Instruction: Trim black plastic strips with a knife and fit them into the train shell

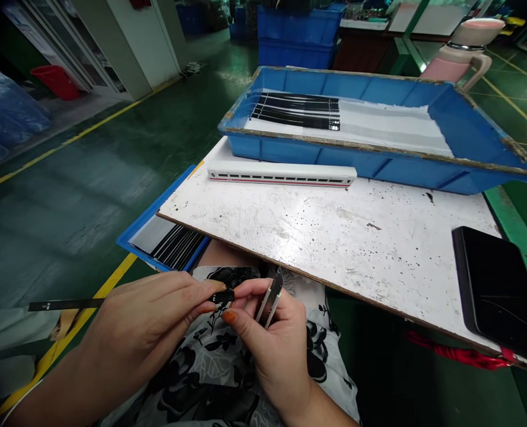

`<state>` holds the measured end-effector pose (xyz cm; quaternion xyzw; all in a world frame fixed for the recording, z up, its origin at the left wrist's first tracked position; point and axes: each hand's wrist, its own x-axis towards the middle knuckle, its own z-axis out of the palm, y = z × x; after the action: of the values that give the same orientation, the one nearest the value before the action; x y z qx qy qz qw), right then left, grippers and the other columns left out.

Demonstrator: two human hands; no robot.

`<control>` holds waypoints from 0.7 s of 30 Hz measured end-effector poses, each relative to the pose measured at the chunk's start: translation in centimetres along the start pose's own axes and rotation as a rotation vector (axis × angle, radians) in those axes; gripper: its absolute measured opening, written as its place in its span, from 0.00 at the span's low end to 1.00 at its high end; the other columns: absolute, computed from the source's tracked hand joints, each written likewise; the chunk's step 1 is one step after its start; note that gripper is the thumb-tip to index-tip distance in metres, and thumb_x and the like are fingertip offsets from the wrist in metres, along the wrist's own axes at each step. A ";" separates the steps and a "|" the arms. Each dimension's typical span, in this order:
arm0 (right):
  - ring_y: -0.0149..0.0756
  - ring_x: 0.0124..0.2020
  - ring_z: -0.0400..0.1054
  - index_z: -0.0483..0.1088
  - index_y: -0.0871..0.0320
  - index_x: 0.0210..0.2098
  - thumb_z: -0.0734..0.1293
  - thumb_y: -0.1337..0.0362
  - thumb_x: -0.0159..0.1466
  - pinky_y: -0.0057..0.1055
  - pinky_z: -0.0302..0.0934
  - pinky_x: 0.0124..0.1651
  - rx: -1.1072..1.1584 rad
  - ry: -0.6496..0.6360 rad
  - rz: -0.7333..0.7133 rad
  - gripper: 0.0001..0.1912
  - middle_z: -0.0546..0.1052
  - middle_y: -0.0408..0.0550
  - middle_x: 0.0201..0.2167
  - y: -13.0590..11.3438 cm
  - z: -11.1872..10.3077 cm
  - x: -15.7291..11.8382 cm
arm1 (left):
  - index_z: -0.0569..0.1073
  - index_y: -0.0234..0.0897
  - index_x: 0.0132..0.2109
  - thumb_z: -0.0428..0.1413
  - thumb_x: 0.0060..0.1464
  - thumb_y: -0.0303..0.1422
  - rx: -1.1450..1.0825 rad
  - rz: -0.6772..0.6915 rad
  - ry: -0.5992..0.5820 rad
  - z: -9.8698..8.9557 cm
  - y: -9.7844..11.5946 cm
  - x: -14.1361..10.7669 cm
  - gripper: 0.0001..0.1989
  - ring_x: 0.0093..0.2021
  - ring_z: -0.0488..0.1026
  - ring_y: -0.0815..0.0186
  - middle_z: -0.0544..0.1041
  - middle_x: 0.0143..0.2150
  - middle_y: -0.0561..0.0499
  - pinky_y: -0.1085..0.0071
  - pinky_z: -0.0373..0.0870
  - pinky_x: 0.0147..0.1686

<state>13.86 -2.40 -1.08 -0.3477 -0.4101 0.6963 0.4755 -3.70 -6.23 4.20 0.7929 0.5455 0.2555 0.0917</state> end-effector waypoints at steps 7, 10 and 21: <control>0.25 0.20 0.58 0.78 0.53 0.37 0.78 0.64 0.61 0.19 0.51 0.19 -0.009 0.001 0.012 0.07 0.71 0.40 0.23 0.1 -0.2 0.0 | 0.76 0.38 0.47 0.48 0.67 0.27 0.023 -0.060 -0.059 -0.2 0.2 0.8 0.12 0.32 0.74 0.66 0.75 0.31 0.51 0.72 0.72 0.35; 0.24 0.20 0.58 0.77 0.52 0.38 0.78 0.64 0.61 0.19 0.51 0.20 -0.009 -0.005 0.021 0.07 0.71 0.39 0.23 0.2 -0.3 -0.1 | 0.76 0.38 0.46 0.48 0.67 0.27 0.033 -0.076 -0.082 -0.2 0.2 0.9 0.12 0.32 0.74 0.66 0.75 0.30 0.51 0.72 0.72 0.36; 0.24 0.20 0.57 0.77 0.53 0.38 0.77 0.64 0.62 0.19 0.50 0.20 0.000 0.008 0.043 0.07 0.70 0.39 0.23 0.4 -0.4 0.0 | 0.76 0.37 0.46 0.48 0.67 0.28 0.045 -0.083 -0.111 0.2 -0.1 0.9 0.12 0.32 0.73 0.66 0.75 0.31 0.50 0.71 0.71 0.35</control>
<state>14.07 -2.39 -1.65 -0.3593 -0.4004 0.7051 0.4620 -3.40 -5.37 4.29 0.7844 0.5776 0.1948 0.1146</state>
